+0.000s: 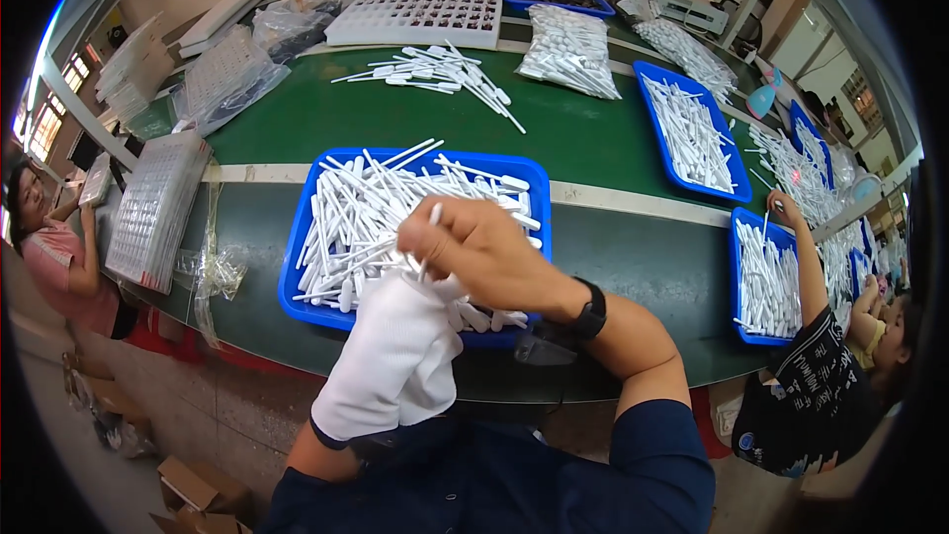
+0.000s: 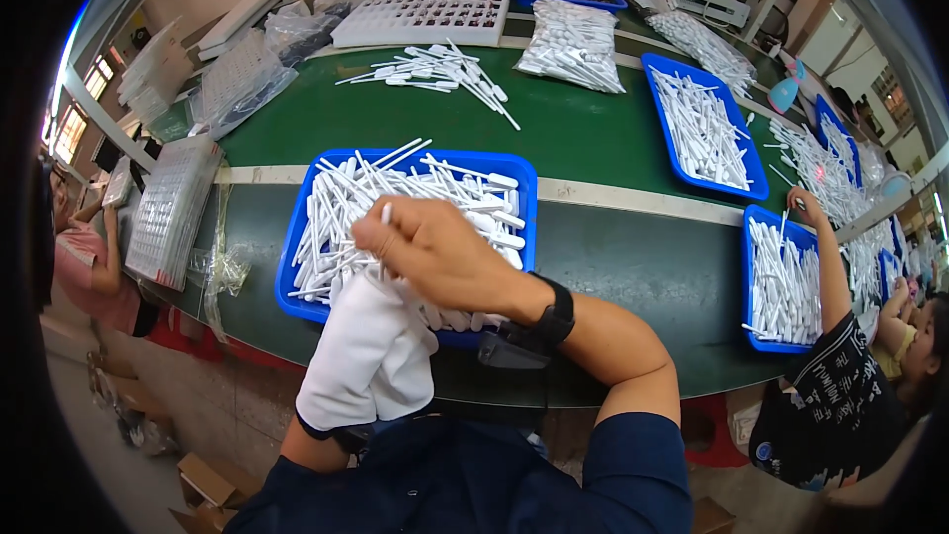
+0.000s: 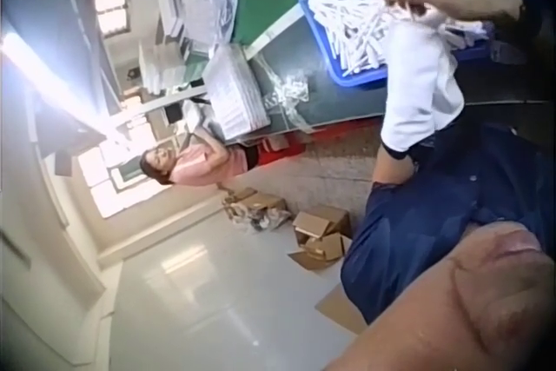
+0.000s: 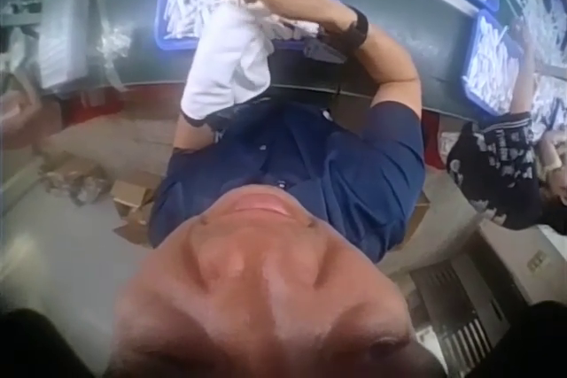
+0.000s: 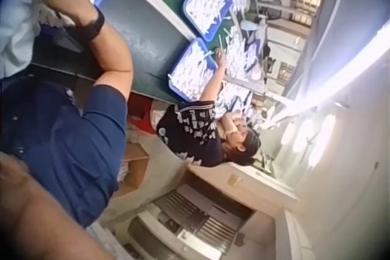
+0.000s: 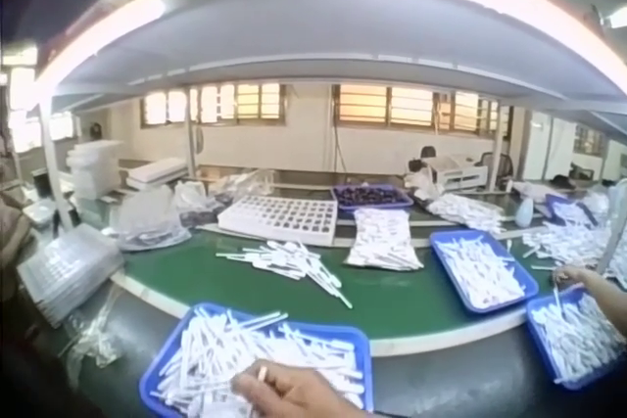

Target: The person picks up a swab from a blue tray, wipes it with a cloth, and places it onto the table, repeating the process for several swabs.

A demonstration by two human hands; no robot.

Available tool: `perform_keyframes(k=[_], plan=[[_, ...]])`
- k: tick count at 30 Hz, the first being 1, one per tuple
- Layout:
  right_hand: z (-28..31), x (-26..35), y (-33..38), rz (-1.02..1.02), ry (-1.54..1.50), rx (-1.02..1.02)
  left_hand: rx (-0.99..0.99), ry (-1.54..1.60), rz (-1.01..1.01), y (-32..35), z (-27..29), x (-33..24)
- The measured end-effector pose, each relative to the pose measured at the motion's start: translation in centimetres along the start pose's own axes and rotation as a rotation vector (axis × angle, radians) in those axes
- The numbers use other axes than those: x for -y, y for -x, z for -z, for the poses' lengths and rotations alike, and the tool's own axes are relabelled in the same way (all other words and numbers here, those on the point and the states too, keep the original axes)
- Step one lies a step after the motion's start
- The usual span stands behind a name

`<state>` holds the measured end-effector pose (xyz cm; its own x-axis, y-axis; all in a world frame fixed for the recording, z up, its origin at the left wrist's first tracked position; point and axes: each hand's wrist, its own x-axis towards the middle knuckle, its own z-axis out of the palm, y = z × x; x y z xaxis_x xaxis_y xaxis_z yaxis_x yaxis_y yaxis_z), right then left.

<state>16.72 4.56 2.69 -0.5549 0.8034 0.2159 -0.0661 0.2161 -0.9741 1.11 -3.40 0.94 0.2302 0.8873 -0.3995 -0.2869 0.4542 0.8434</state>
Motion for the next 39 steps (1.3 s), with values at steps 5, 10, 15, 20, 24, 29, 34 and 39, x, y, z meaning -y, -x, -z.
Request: perform_keyframes(k=[5,10,15,20,24,29,34,39], plan=[[3.2,0.1,-0.9,-0.023,-0.212,-0.226,-0.077,0.06,0.003,1.1,-0.5,-1.4],[3.2,-0.3,-0.8,-0.076,-0.289,-0.2,-0.035,0.003,-0.114,-0.5,-0.6,-1.3],[1.0,-1.2,-1.1,-0.125,-0.225,-0.001,-0.075,0.019,-0.235,-0.4,-0.2,-0.8],[2.3,-1.2,-1.1,-0.044,-0.288,-0.057,-0.168,0.1,-0.229,0.4,-1.2,-1.6],[1.9,-1.6,-1.2,-0.063,-0.303,-0.043,-0.099,-0.094,-0.385,0.6,-0.4,-1.5],[0.8,-1.8,-0.9,-0.091,-0.314,0.042,-0.086,-0.008,-0.354,-0.1,0.3,-0.7],[0.5,-1.7,-0.8,-0.109,-0.316,0.039,-0.186,-0.147,-0.533,-0.2,0.1,0.0],[0.3,-1.8,-0.7,-0.115,-0.335,0.05,-0.189,-0.171,-0.504,0.4,0.0,-0.5]])
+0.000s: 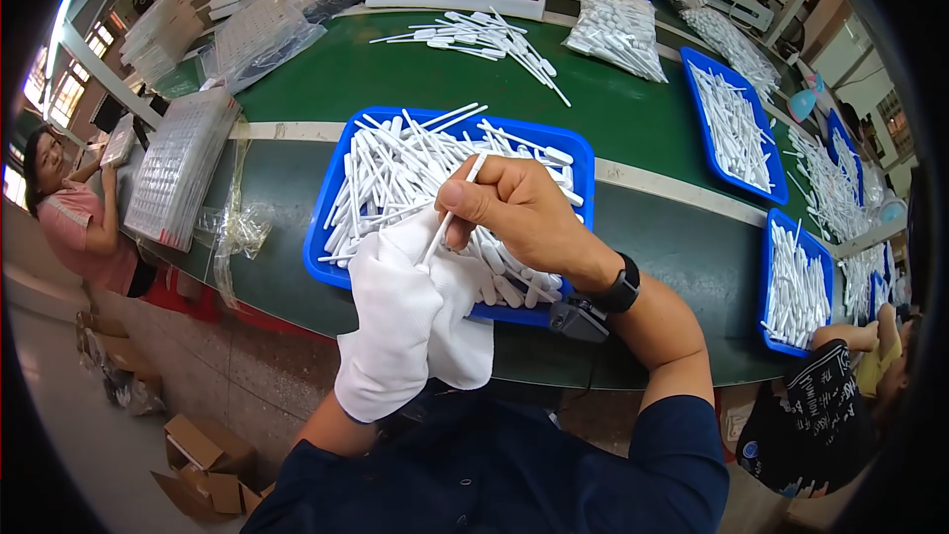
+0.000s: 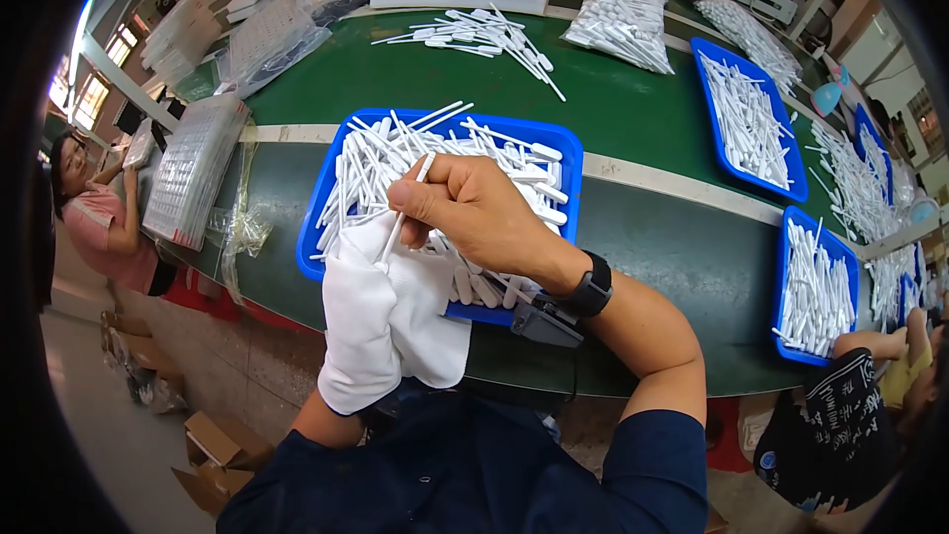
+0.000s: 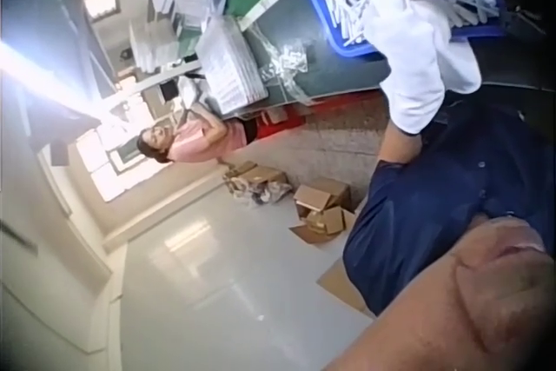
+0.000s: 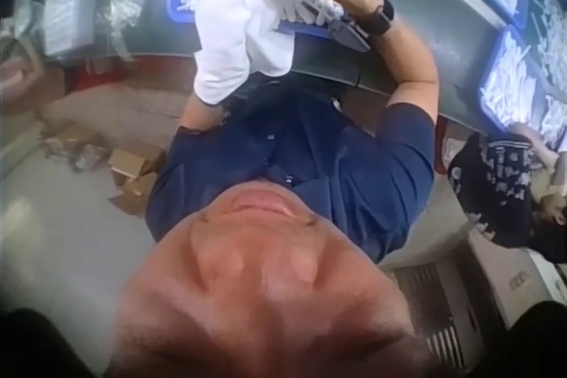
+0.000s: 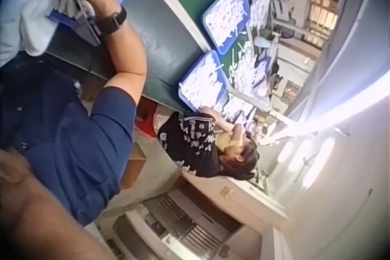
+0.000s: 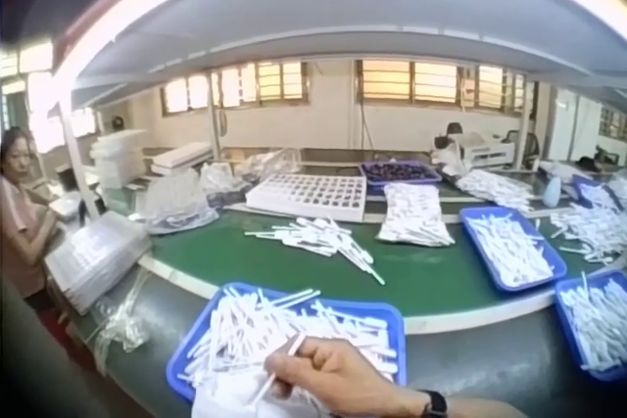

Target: The person picks up a swab from a blue tray, wipes it with a cloth, and places it onto the table, repeating the process for several swabs.

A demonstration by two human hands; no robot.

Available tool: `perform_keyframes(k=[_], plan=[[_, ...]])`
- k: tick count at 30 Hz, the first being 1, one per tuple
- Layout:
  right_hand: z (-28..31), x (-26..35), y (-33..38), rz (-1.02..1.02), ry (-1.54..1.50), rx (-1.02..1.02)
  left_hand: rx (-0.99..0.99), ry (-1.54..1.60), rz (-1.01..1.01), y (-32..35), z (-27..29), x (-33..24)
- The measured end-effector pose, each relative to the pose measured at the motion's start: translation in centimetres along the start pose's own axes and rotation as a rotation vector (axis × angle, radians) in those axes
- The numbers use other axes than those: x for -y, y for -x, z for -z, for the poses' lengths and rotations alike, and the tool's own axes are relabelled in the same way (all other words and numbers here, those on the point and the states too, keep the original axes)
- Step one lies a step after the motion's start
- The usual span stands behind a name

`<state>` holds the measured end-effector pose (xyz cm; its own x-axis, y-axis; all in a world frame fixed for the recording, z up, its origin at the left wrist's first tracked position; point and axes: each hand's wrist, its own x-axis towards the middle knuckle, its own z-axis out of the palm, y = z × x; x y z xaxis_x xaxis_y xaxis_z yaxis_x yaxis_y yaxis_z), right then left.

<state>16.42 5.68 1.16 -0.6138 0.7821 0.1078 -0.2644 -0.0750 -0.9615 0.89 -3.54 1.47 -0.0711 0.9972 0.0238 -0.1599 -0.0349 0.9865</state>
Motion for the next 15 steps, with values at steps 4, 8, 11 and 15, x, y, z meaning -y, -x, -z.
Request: perform_keyframes(k=[4,8,11,15], plan=[[0.13,0.02,-0.19,-0.006,0.044,-0.005,0.012,0.122,0.077,0.03,-0.04,0.23],[0.14,0.16,-0.18,-0.023,0.075,-0.011,-0.009,0.188,0.118,0.45,0.01,0.35],[0.18,-0.21,0.12,-0.033,0.048,-0.01,-0.033,0.154,0.082,0.45,-0.4,0.36],[0.03,-0.33,0.25,-0.04,-0.016,-0.004,-0.054,0.047,0.004,0.74,-0.67,-0.51]])
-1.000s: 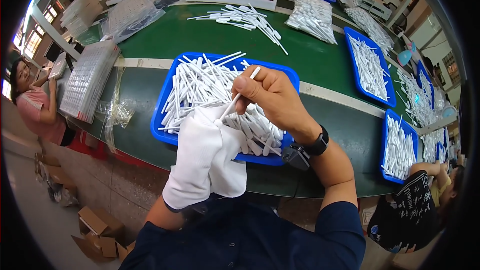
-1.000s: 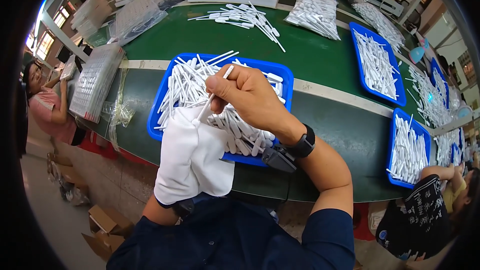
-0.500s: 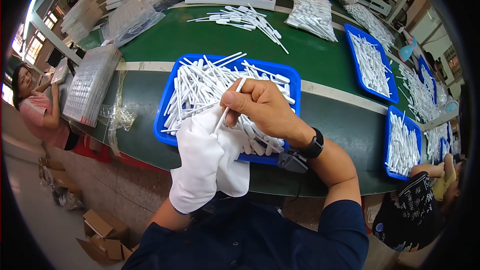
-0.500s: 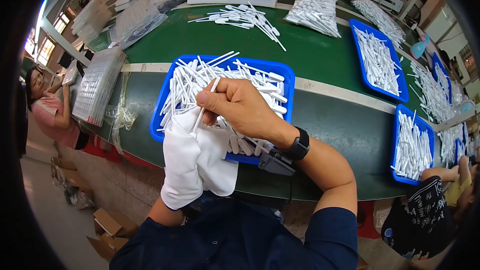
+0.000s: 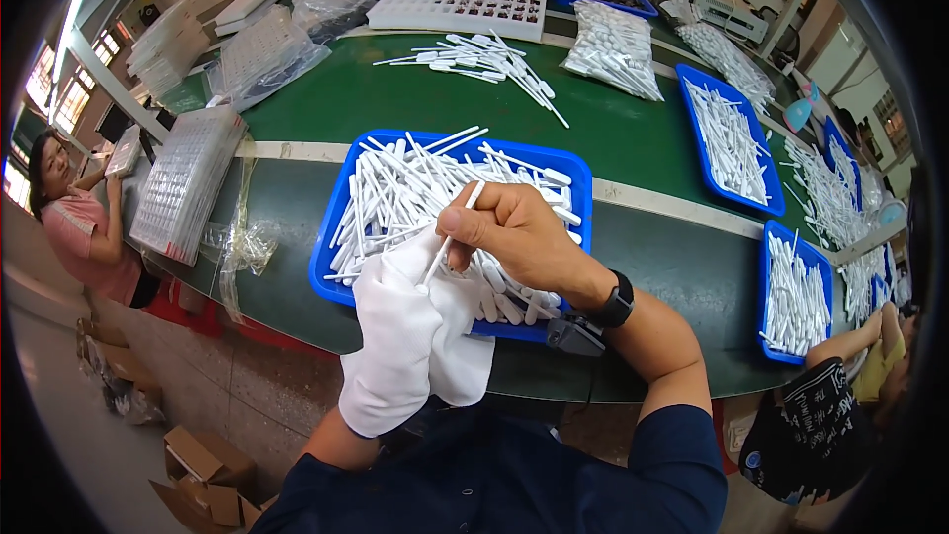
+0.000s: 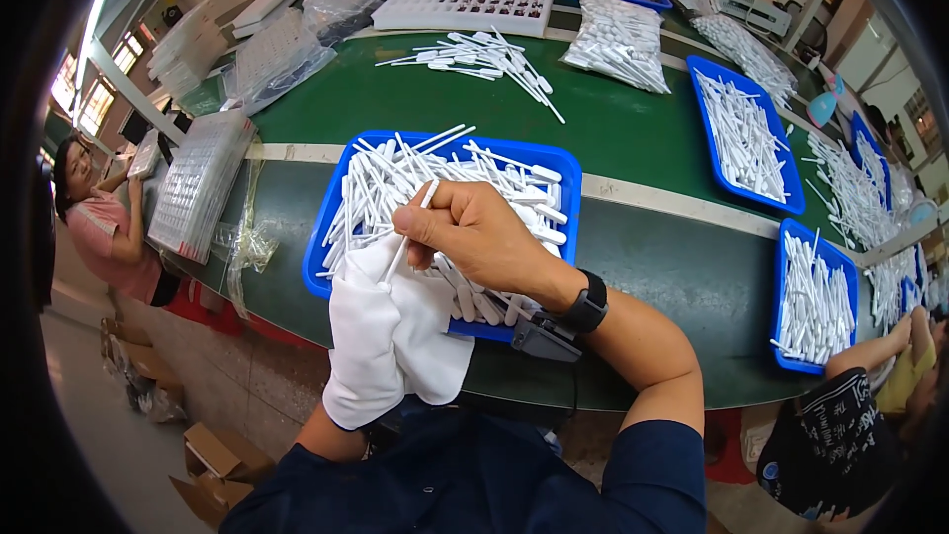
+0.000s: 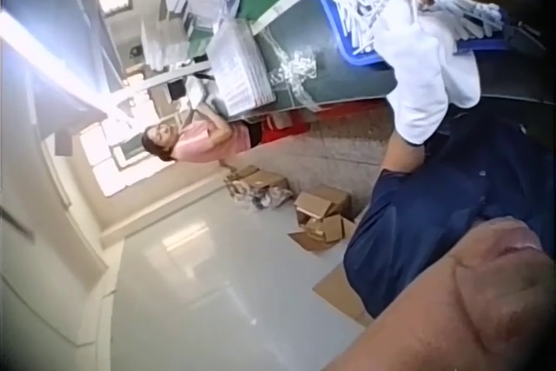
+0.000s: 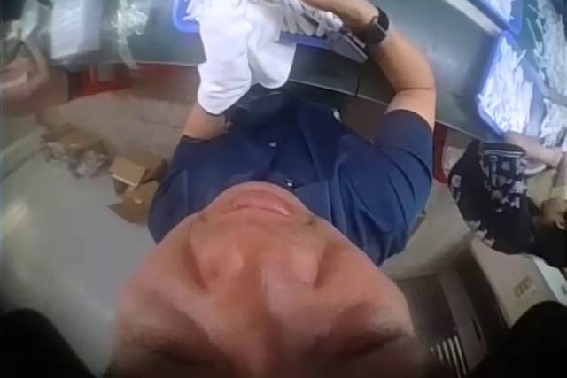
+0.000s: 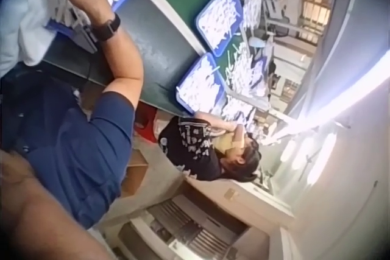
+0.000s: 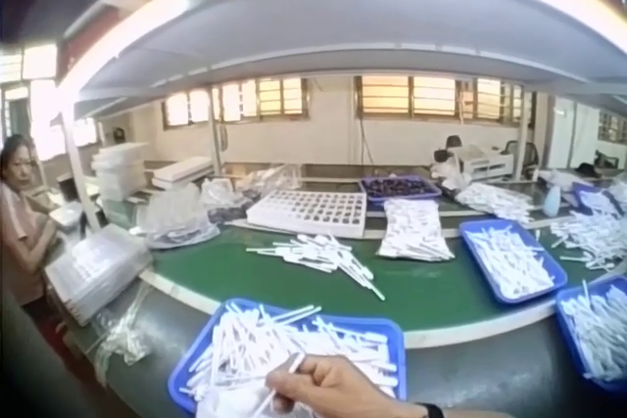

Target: The person picks up a swab from a blue tray, wipes it with a cloth, and places it onto the table, repeating the process for several swabs.

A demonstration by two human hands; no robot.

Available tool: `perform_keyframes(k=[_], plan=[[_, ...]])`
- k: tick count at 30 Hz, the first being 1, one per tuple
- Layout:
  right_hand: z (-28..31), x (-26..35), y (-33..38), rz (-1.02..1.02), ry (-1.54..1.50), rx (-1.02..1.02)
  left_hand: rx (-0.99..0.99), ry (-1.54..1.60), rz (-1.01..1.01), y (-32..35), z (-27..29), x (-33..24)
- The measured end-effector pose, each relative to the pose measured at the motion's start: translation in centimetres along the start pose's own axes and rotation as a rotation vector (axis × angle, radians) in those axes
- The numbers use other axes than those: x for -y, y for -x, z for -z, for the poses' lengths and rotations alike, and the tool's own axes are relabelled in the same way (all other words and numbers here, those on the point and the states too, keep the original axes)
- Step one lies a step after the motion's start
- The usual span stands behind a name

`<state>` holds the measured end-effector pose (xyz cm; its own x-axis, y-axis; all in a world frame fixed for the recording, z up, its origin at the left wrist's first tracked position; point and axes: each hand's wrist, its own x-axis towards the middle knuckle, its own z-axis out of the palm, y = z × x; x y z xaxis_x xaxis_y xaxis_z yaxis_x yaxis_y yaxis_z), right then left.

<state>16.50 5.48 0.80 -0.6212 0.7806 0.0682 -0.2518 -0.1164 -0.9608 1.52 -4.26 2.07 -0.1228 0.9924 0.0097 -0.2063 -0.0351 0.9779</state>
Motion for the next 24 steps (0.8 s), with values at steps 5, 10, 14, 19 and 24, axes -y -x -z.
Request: perform_keyframes(k=[5,10,14,19,24], plan=[[0.2,-0.2,-0.4,0.004,-0.001,-0.022,0.03,0.08,0.123,0.5,1.4,0.1],[0.0,0.5,-0.1,0.067,0.101,-0.099,-0.082,0.022,-0.005,0.8,2.6,0.7],[-0.6,0.8,0.7,0.144,0.249,-0.089,-0.057,-0.08,-0.134,1.6,3.6,-1.1],[-1.8,1.4,1.2,0.306,0.488,0.16,-0.002,-0.245,-0.296,2.0,5.3,-2.9],[-0.1,0.0,-0.2,0.237,0.36,-0.002,0.005,0.188,0.213,-0.6,8.6,-1.1]])
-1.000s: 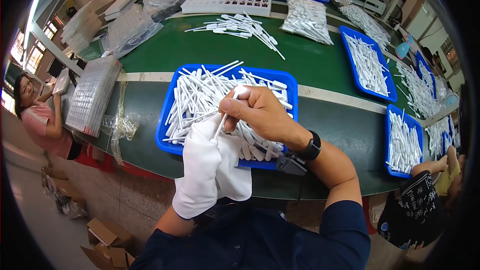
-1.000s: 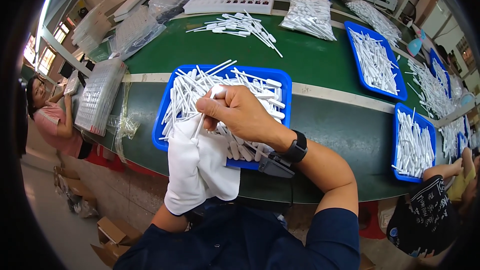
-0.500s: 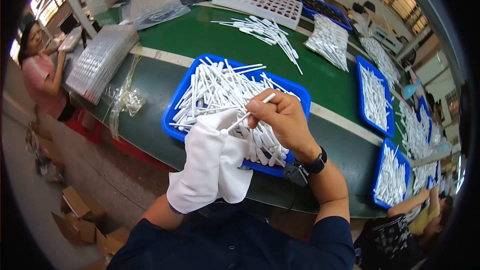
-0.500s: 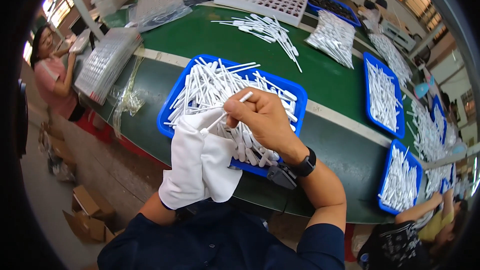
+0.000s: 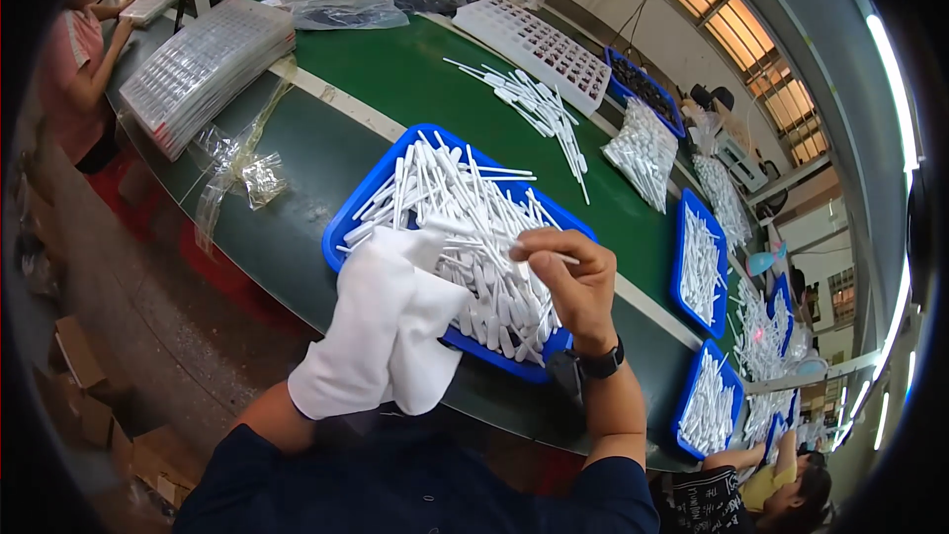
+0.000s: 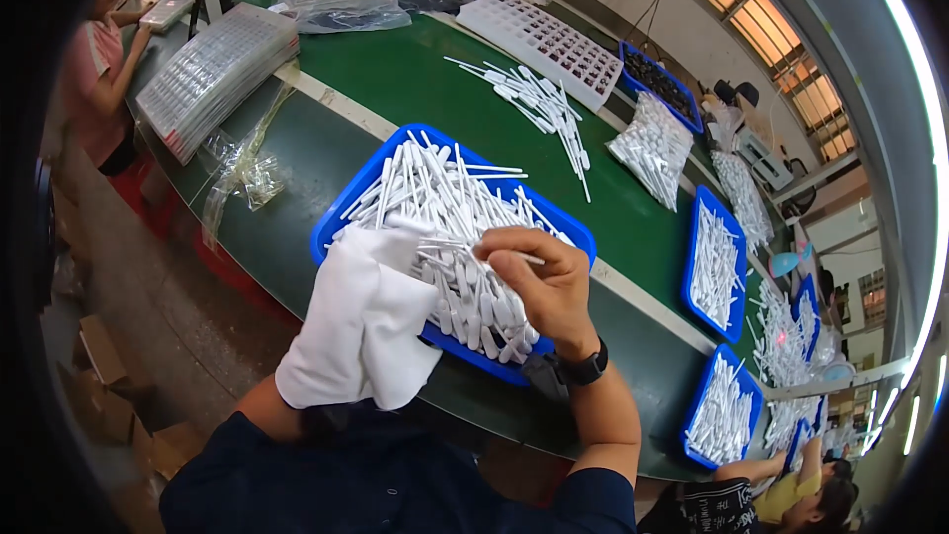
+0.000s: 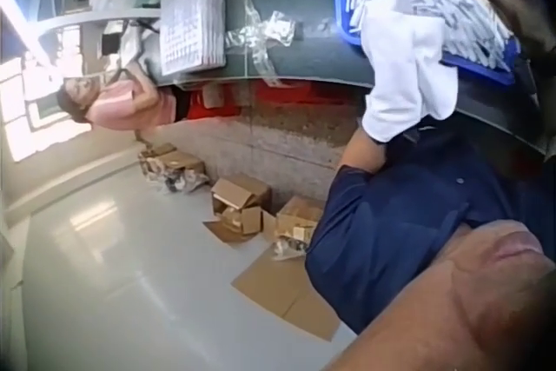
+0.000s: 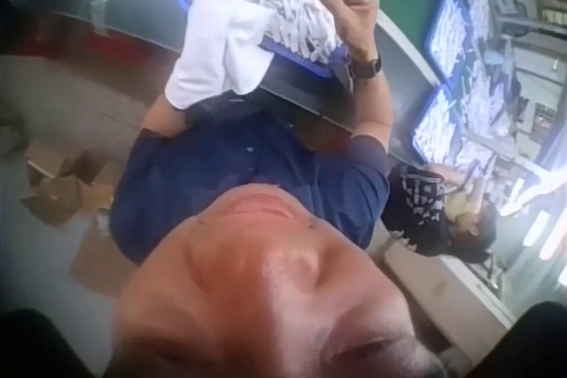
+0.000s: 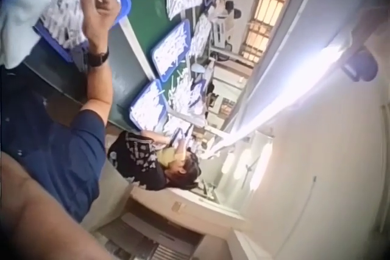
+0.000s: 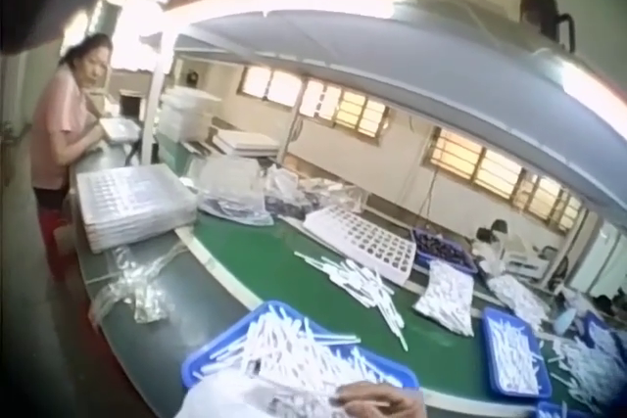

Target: The person picks up a swab from a blue tray, wipes it with a cloth, and places it onto the table, repeating the process for several swabs.

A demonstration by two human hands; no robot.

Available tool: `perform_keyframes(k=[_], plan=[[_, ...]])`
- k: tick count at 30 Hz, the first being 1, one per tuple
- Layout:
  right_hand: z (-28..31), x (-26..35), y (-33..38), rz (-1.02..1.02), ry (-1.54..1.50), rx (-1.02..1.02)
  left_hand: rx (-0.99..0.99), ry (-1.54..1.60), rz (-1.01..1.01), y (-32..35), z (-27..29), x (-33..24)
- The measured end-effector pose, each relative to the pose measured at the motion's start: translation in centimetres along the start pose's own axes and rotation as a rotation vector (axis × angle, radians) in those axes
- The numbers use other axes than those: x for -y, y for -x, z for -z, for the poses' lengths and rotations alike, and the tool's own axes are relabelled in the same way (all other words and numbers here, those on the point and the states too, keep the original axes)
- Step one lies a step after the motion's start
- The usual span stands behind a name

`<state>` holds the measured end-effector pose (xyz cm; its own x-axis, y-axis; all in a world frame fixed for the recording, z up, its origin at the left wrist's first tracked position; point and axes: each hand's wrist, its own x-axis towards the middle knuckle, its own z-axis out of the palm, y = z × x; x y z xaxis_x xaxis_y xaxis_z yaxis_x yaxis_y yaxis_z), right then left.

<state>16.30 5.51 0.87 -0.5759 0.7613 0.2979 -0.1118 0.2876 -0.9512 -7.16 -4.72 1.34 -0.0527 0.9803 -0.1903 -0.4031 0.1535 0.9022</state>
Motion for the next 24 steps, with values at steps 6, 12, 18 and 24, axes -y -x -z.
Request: perform_keyframes(k=[6,12,18,24], plan=[[0.2,-0.1,-2.5,0.102,0.693,0.175,-0.03,-0.618,-0.106,-2.7,0.4,1.8],[8.7,-1.9,-9.4,0.004,1.089,0.127,-0.25,-0.777,-0.142,-2.1,-1.8,0.2],[22.6,-11.1,-21.1,-0.188,1.52,0.163,-0.416,-0.933,-0.366,-3.1,-0.4,2.2],[26.5,-18.0,-25.7,-0.284,1.667,-0.098,-0.418,-0.814,-0.067,-2.9,0.1,0.8]])
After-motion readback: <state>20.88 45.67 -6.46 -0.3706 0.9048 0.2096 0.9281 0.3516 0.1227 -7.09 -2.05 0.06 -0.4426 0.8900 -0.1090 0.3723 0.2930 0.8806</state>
